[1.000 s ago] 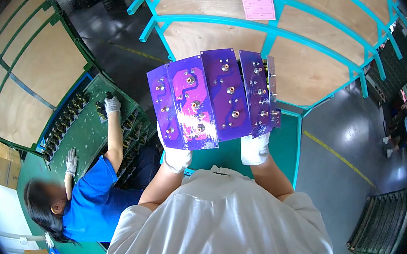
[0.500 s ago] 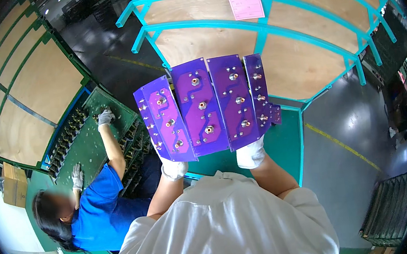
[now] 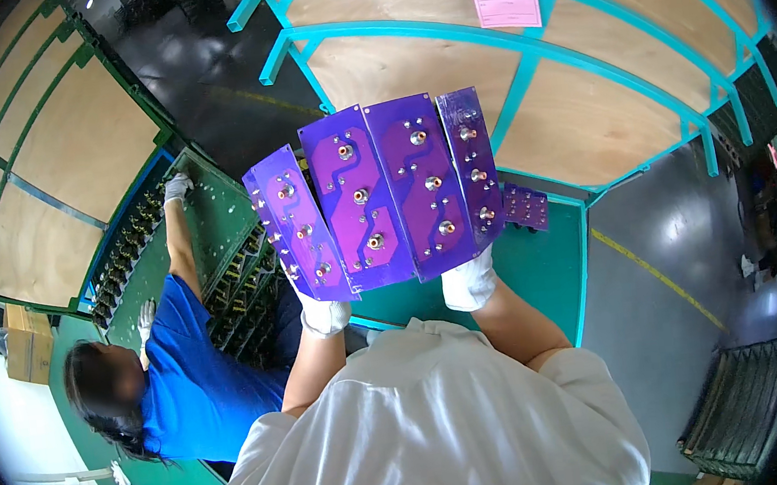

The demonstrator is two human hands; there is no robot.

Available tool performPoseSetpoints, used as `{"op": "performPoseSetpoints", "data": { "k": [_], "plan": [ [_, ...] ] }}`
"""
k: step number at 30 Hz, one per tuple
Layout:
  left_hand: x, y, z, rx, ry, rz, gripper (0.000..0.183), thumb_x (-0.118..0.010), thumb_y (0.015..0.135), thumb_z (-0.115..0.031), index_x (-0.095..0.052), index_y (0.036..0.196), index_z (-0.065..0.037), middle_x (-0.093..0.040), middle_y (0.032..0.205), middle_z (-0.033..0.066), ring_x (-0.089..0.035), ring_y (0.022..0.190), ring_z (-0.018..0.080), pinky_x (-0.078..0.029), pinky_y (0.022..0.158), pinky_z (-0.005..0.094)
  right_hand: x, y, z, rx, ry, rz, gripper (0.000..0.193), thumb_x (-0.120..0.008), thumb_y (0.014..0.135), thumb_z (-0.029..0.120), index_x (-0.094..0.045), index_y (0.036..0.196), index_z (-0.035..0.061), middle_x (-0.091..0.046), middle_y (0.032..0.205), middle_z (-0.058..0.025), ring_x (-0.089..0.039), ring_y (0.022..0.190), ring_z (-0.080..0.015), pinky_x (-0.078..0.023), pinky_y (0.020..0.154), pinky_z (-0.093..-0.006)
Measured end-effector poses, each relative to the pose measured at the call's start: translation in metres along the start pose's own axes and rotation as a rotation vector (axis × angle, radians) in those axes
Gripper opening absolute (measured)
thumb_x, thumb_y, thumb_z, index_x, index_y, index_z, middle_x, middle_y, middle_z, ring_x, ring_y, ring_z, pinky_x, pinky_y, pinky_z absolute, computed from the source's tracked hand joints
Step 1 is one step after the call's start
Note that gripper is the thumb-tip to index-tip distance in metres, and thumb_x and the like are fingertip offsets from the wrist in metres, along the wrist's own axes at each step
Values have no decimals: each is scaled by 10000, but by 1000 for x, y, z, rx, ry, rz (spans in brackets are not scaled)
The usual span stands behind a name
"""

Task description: The person picks up purple circuit boards from a green tray and places them into a larger green rack filled with black cylindrical components. The person wears white gloves and handles the boards one by one, arranging them in the rack.

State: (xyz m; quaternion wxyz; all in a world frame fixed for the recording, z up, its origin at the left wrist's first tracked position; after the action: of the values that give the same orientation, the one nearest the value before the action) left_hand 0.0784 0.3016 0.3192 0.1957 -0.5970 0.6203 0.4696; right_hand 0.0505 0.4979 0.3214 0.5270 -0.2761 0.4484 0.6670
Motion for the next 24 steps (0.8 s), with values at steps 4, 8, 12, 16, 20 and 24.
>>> {"op": "performPoseSetpoints", "data": {
  "k": [4, 8, 12, 16, 20, 24],
  "plan": [
    [32, 6, -5, 17, 195, -187, 580, -546, 860, -341, -327, 1307, -44, -448, 1246, 80, -472, 1115, 180, -416, 912, 337, -3, 14, -14, -28, -4, 231, 431, -358, 950, 327, -329, 1320, 107, -424, 1285, -58, -463, 1142, -200, -415, 951, -375],
    [9, 16, -29, -233, 502, -72, 500, -571, 857, -303, -398, 1259, -60, -491, 1183, 31, -496, 1062, 133, -434, 886, 303, -23, 24, -33, -30, 173, 298, 416, -345, 952, 326, -332, 1303, 103, -424, 1272, -69, -465, 1130, -206, -427, 930, -375],
    [24, 20, -37, -298, 649, -39, 589, -491, 875, -417, -350, 1293, -26, -461, 1244, 88, -473, 1118, 191, -413, 919, 359, -15, 26, -53, -4, -64, 19, 338, -475, 901, 256, -425, 1198, 104, -493, 1174, -81, -524, 1023, -206, -479, 827, -353],
    [33, 28, -40, -310, 513, -12, 559, -440, 898, -393, -323, 1316, -40, -439, 1270, 96, -449, 1145, 204, -382, 952, 367, -35, 26, -56, 332, -1271, 184, 394, -528, 860, 204, -414, 1221, 97, -495, 1175, -91, -517, 1040, -227, -458, 817, -390],
    [43, 43, -43, -205, 445, -123, 522, -370, 920, -407, -350, 1310, -62, -444, 1274, 83, -454, 1148, 205, -384, 958, 373, -54, 28, -70, 473, -1575, 289, 471, -556, 837, 215, -377, 1248, 70, -482, 1197, -89, -499, 1073, -223, -446, 836, -398],
    [52, 52, -48, -171, 386, -142, 542, -381, 907, -428, -344, 1316, -74, -433, 1289, 77, -445, 1164, 217, -375, 973, 388, -63, 43, -77, 265, -773, 240, 620, -604, 803, 190, -262, 1304, 59, -431, 1249, -104, -466, 1117, -224, -430, 893, -381]
  ]
}}
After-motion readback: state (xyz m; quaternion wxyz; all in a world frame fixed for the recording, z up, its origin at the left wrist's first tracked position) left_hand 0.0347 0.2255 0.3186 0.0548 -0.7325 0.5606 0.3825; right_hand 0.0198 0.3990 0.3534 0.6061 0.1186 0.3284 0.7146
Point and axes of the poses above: each hand's wrist, its own y-axis towards the middle knuckle, its own x-axis out of the back of the hand, z = x × y, the point moved 9 cm from there along y, towards the middle knuckle
